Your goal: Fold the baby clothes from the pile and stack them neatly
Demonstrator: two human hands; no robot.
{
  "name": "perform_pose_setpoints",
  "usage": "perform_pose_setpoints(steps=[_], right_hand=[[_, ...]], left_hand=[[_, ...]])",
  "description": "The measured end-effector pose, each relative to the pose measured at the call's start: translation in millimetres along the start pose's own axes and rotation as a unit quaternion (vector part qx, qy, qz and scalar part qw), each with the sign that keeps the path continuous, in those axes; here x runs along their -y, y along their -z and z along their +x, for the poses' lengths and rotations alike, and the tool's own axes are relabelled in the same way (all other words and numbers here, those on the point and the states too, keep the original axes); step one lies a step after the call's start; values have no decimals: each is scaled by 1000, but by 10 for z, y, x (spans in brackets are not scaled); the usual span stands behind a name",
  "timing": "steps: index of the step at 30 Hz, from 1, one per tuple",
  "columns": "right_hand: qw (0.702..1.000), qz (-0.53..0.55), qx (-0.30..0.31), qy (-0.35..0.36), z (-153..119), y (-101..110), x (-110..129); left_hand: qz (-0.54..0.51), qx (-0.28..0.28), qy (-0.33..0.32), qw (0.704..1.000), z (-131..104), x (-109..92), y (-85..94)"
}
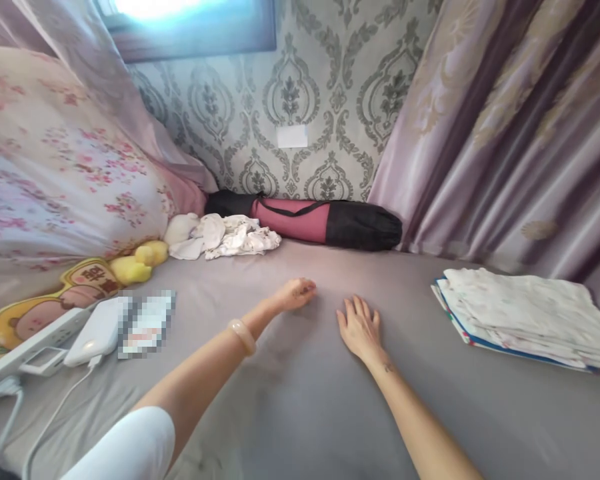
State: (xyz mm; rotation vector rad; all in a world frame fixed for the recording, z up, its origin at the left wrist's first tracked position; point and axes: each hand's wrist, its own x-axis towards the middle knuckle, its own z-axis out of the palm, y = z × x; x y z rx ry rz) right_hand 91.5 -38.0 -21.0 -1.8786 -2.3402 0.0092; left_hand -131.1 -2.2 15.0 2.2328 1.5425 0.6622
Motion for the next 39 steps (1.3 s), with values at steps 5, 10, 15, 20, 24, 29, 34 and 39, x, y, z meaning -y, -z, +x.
perform_pose_setpoints(steps=[5,10,15,20,24,29,34,39], right_hand=[[1000,-15,-25,5,-12,-46,16],[999,-19,-42,8,-19,-53,39],[998,-13,-54,9,-22,-51,33],[998,-8,-54,5,-31,-33,44],[998,-6,-58,4,-47,-1,61],[998,-6,-58,5,-61,23,65],[998,0,-68,9,-52,-18,51],[996,26,-78,17,-40,-53,26]], left_hand=[[39,-151,135,979,179,714,614],[76,-225,210,949,289,1233,1025],[87,-192,208,955,452,1466,1129],[94,-151,200,964,479,1461,1008],[100,-144,224,959,314,1295,852],[99,-136,286,943,78,1007,712],[82,-78,235,966,-103,703,583],[95,-75,94,988,-308,283,396]])
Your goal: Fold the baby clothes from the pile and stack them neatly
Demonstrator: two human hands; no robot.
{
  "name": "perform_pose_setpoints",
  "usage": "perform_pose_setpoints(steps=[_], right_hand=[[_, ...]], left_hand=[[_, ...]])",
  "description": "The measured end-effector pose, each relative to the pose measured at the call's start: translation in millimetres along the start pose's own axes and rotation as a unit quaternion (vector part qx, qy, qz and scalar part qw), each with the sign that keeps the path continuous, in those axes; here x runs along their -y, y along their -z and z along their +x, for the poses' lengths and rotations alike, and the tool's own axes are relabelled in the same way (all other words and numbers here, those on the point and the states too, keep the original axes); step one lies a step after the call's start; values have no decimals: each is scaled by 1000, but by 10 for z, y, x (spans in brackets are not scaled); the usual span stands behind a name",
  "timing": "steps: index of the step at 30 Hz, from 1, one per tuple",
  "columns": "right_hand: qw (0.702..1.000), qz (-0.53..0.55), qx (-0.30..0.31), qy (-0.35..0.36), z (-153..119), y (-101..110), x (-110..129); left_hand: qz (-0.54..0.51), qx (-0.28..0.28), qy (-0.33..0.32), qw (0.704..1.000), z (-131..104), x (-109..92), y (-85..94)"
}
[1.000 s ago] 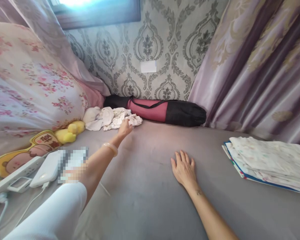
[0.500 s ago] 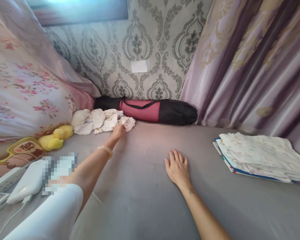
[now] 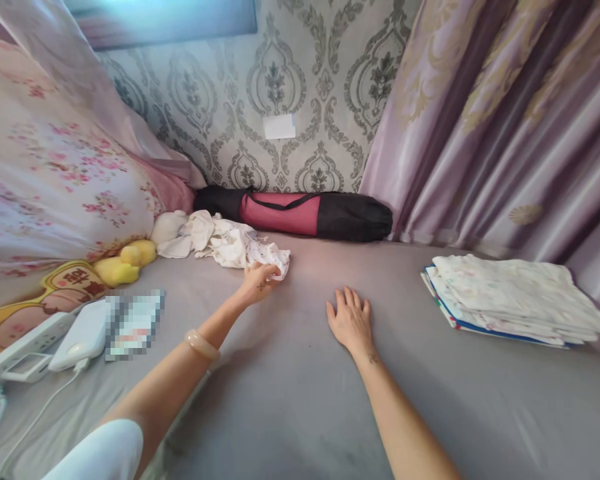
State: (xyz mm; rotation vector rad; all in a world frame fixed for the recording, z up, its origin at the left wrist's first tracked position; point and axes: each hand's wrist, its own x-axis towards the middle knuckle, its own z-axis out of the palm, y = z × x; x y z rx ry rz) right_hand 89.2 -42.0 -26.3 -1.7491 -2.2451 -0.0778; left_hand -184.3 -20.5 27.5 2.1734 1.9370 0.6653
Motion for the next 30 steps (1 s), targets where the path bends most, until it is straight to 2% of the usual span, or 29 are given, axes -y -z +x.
perform_pose_setpoints(steps=[3,6,9,11,13,15,17,21,25,30], right_hand=[[998,47,-33,10,-12,17,-20],[987,128,-51,82,-42,58,-20],[968,158,-6,197,-81,118,33],[960,150,25,234,-105,170,99],[958,149,43,240,-128,229,181],[958,150,61,235,-150,288,266],[960,150,74,224,-170,341,344],[963,144,56,223,-153,410,492],[969,75,74,223,-17,401,676],[986,44,79,139,209,404,842]], left_hand=[[-87,4,-63,994,-167,-238,10],[-168,58,-134,975,-302,-416,31],[-211,142,-186,949,-392,-508,13],[-223,177,-191,939,-419,-515,-16],[-183,145,-163,958,-416,-471,-32],[-94,64,-109,988,-389,-373,-15],[3,10,-43,999,-347,-235,38],[123,13,62,990,-273,38,162],[166,-1,86,982,-253,139,192],[194,-32,113,974,-203,254,219]])
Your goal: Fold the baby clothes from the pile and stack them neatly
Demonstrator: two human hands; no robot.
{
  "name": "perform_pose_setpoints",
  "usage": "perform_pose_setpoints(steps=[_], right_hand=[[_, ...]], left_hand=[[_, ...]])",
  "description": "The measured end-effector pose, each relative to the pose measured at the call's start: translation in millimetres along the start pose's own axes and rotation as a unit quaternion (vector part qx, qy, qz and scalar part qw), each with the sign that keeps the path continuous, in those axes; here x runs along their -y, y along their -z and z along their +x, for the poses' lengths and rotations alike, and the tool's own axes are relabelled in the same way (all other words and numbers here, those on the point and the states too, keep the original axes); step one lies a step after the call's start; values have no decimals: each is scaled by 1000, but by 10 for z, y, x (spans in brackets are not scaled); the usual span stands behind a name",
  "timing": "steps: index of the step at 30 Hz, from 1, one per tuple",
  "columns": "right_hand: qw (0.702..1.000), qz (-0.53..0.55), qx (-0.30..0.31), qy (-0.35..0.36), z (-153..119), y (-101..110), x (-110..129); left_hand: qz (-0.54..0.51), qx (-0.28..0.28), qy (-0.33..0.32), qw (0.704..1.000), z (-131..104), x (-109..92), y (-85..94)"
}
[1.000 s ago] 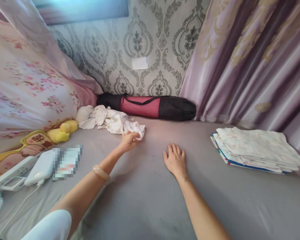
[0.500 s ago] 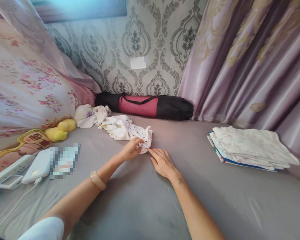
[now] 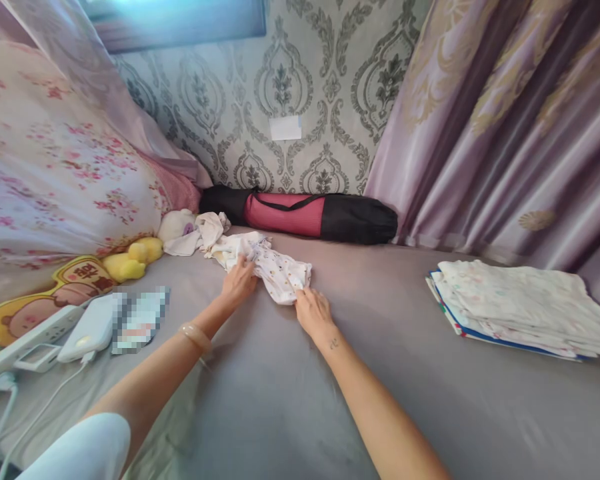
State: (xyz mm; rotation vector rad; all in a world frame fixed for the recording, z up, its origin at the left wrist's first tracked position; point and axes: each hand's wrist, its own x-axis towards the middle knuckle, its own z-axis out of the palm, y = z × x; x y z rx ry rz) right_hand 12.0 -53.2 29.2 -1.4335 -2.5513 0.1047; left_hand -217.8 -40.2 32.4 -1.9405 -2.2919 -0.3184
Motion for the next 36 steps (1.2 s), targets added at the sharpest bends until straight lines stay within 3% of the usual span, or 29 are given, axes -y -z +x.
perform_pose_setpoints(steps=[4,8,12,15,17,20,23,26,28,30,36], right_hand=[[993,23,-40,-105,8,171,-157],[980,38,-89,-174,-224,416,-494],[969,96,-178,-139,-665,638,-806],[960,146,-222,-94,-1033,734,-972],[957,166,-223,-85,-1239,738,-1066],[958,160,-212,-104,-1461,652,-1193],[965,145,-169,-135,-1595,529,-1273],[972,126,-111,-165,-1656,476,-1272],[967,117,-108,-197,-1656,511,-1227],[957,130,-115,-232,-1630,596,-1161],[922,280,-133,-232,-1520,883,-993]], left_hand=[[-21,-21,48,998,212,301,56],[-48,-54,94,993,477,680,199],[-78,-128,130,980,669,1006,352],[-78,-127,101,984,708,1097,423],[-76,-105,102,986,677,1042,441],[-92,-106,90,986,554,802,424],[-141,-92,4,986,339,441,383],[-201,34,-127,971,36,51,351],[-260,168,-234,922,-175,-172,325],[-280,212,-290,890,-339,-326,275],[-292,177,-319,884,-430,-383,60]])
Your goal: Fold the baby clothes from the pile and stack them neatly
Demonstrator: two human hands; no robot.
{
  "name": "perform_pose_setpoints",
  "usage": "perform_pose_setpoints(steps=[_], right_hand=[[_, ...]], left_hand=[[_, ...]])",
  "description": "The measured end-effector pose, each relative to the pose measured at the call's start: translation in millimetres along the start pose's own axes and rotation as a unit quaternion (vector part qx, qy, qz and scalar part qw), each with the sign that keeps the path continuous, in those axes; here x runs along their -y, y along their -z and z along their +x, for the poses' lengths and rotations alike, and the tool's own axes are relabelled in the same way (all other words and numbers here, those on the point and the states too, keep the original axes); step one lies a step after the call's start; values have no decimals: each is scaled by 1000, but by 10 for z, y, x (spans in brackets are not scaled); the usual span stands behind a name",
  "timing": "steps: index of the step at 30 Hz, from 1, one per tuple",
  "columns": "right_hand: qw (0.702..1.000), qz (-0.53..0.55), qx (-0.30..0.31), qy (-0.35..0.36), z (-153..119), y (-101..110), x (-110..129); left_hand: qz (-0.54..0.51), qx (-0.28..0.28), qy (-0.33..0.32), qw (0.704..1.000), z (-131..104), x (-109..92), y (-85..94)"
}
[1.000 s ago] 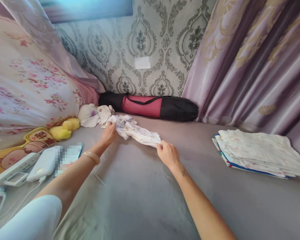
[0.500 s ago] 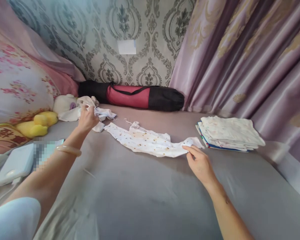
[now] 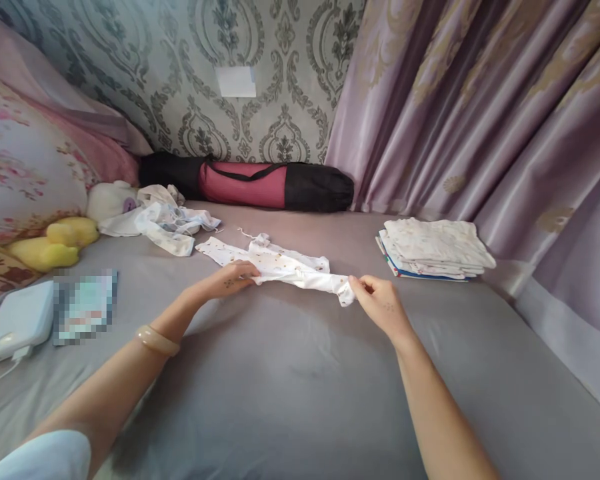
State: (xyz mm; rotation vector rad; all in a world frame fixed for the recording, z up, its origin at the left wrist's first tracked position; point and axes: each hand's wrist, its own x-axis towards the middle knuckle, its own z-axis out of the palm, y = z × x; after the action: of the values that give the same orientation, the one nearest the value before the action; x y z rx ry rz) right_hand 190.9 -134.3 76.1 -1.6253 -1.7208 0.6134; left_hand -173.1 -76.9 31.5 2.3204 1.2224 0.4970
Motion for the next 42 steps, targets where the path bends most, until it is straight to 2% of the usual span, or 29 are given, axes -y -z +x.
perform_pose_setpoints(steps=[2,5,7,9,11,14,17,19,21,23,25,27,29,31,35,39,42], right_hand=[[997,70,5,-35,15,39,35],[980,169,16,-106,32,140,55],[965,212,37,-148,36,241,83],[953,234,77,-174,40,344,119],[948,236,117,-181,56,409,128],[958,167,152,-178,111,372,26],[980,-7,146,-131,173,208,-162],[973,-140,155,-100,194,93,-234],[954,-249,138,-96,205,-2,-214],[946,-298,105,-66,221,-89,-124],[956,-267,120,12,254,-193,-23],[961,-188,184,88,305,-325,35],[954,-121,241,128,364,-470,32],[953,-94,258,129,426,-599,-17],[956,-82,272,71,554,-723,-134],[944,-99,308,62,636,-699,-165],[949,-45,304,76,639,-619,-121]], left_hand=[[-37,-12,30,999,-22,4,67],[-157,-8,73,985,-101,-129,301],[-263,-16,99,959,-158,-273,491],[-349,-49,128,927,-186,-402,644],[-395,-73,147,904,-171,-475,711],[-385,-49,176,904,-103,-442,608],[-298,-2,186,936,-69,-302,358],[-244,37,160,956,-85,-218,212],[-215,65,136,965,-117,-177,131],[-207,73,132,967,-142,-177,114],[-215,68,141,964,-147,-199,132],[-230,56,152,960,-139,-219,156],[-241,40,164,956,-131,-226,173],[-241,26,171,955,-134,-225,188],[-220,6,160,962,-171,-266,249],[-222,7,125,967,-213,-379,355],[-215,12,121,969,-234,-436,434]])
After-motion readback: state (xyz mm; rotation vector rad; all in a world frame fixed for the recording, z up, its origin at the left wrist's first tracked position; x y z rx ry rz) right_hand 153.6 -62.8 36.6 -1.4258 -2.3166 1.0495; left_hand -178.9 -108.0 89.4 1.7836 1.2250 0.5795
